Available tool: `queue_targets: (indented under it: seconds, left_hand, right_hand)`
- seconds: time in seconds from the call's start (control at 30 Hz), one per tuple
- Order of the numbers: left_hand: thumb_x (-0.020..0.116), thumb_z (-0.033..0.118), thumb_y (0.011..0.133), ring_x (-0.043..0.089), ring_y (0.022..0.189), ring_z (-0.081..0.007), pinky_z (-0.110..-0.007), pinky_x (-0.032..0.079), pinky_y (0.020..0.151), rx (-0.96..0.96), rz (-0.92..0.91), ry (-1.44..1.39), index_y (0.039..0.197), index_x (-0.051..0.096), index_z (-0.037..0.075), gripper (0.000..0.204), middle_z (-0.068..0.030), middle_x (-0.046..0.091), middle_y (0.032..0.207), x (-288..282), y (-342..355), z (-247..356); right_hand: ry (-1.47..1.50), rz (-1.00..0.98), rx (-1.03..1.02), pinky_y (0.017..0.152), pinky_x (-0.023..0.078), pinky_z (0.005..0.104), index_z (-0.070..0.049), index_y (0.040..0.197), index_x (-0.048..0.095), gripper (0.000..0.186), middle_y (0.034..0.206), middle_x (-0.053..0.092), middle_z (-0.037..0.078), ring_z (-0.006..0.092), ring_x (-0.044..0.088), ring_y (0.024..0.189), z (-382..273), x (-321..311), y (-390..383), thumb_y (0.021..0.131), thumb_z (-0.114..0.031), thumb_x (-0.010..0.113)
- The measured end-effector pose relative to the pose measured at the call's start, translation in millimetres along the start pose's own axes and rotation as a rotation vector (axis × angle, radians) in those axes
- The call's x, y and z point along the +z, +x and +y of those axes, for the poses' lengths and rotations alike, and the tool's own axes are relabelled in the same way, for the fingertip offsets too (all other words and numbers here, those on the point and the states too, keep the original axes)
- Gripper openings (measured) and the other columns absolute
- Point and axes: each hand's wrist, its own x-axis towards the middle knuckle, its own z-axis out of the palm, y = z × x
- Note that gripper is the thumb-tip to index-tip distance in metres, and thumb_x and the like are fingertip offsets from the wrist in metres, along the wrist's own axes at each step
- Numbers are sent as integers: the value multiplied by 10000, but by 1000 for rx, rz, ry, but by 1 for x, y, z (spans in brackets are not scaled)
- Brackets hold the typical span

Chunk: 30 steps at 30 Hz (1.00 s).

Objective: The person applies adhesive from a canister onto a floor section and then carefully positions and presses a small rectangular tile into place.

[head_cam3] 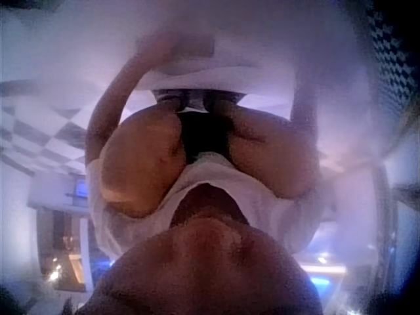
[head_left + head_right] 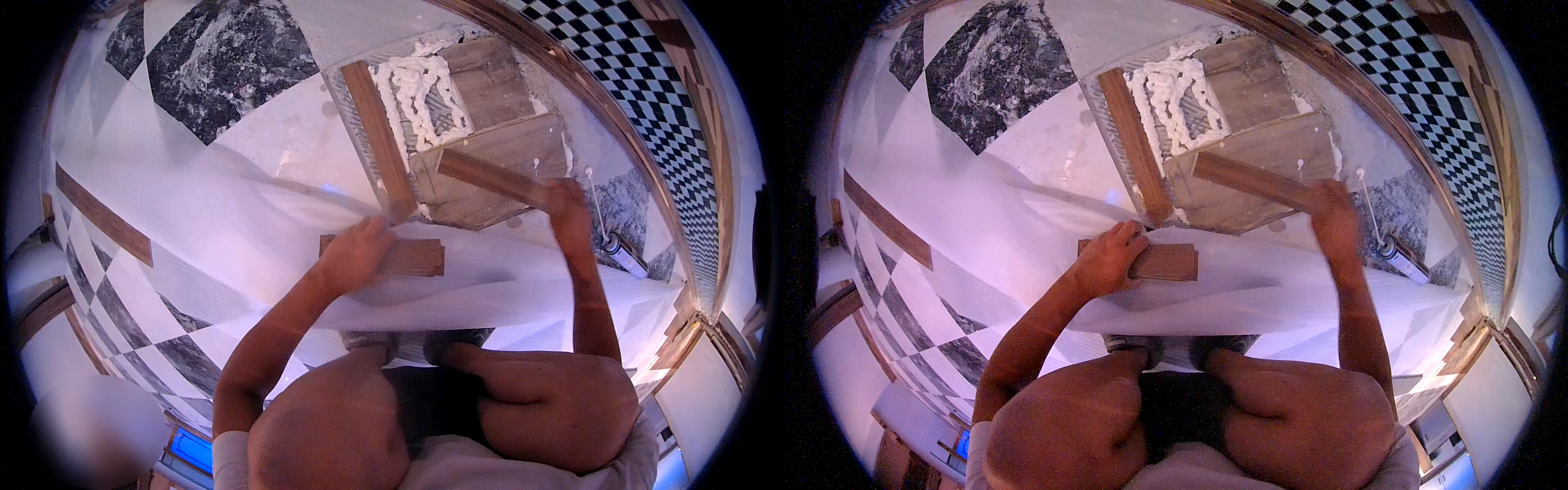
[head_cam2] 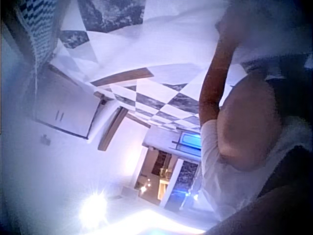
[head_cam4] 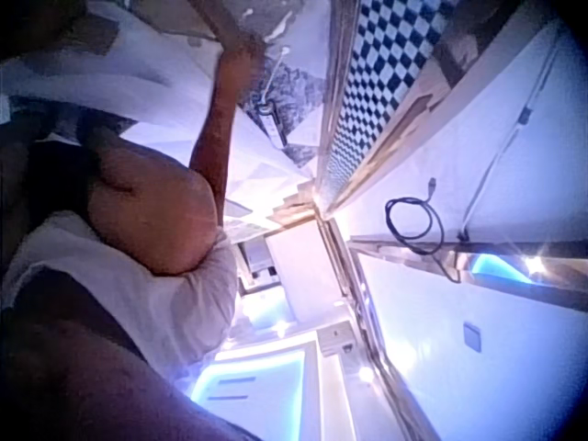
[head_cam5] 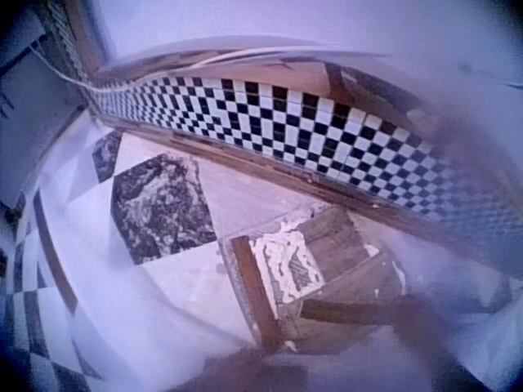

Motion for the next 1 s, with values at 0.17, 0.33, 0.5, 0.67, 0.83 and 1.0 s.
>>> queue_targets:
  seconds: [0.17, 0.33, 0.5, 0.67, 0.83, 1.0]
  left_hand:
    - [896, 209, 616, 589, 1140, -368, -469, 535, 965, 65, -24, -51, 1185, 598, 44, 663, -152, 533, 1248, -6, -4, 0]
    - [892, 189, 601, 591, 1144, -371, -455, 530, 970, 139, 80, -85, 1152, 590, 43, 646, -152, 525, 1247, 2, -11, -9]
    - [890, 181, 601, 593, 1156, -370, -451, 525, 984, 65, 43, -142, 1144, 588, 38, 638, -150, 521, 1259, -2, -12, -3]
    - [888, 176, 607, 598, 1159, -371, -446, 528, 985, 24, -23, -134, 1176, 601, 36, 652, -149, 523, 1262, 3, -10, -10]
    - [889, 192, 619, 603, 1162, -372, -445, 523, 997, 1, -48, -136, 1202, 603, 31, 669, -155, 524, 1265, 5, -10, -13]
    - [883, 216, 630, 606, 1154, -375, -452, 522, 1000, -5, -38, -139, 1203, 602, 30, 666, -160, 526, 1266, 0, -8, -9]
  right_hand:
    - [103, -278, -381, 1092, 418, 474, -63, 1325, 638, 444, 1449, 568, 120, 325, 537, 1275, -159, 41, 44, 885, -44, 583]
    - [59, -174, -669, 1093, 402, 418, -54, 1359, 617, 464, 1482, 539, 50, 261, 495, 1322, -192, 47, 86, 903, -129, 580]
    - [-46, -253, -727, 1085, 399, 391, -73, 1359, 630, 474, 1494, 537, 32, 245, 495, 1324, -183, 40, 94, 890, -124, 591]
    - [-44, -90, -774, 1075, 417, 425, -56, 1276, 688, 427, 1441, 570, 54, 263, 502, 1303, -190, 41, 126, 873, -187, 640]
    - [-98, 54, -776, 1080, 413, 400, -37, 1250, 698, 427, 1408, 602, 74, 263, 509, 1298, -195, 46, 185, 842, -154, 645]
    - [-122, -13, -775, 1097, 402, 391, -12, 1225, 700, 417, 1390, 615, 94, 268, 505, 1309, -202, 41, 193, 834, -142, 634]
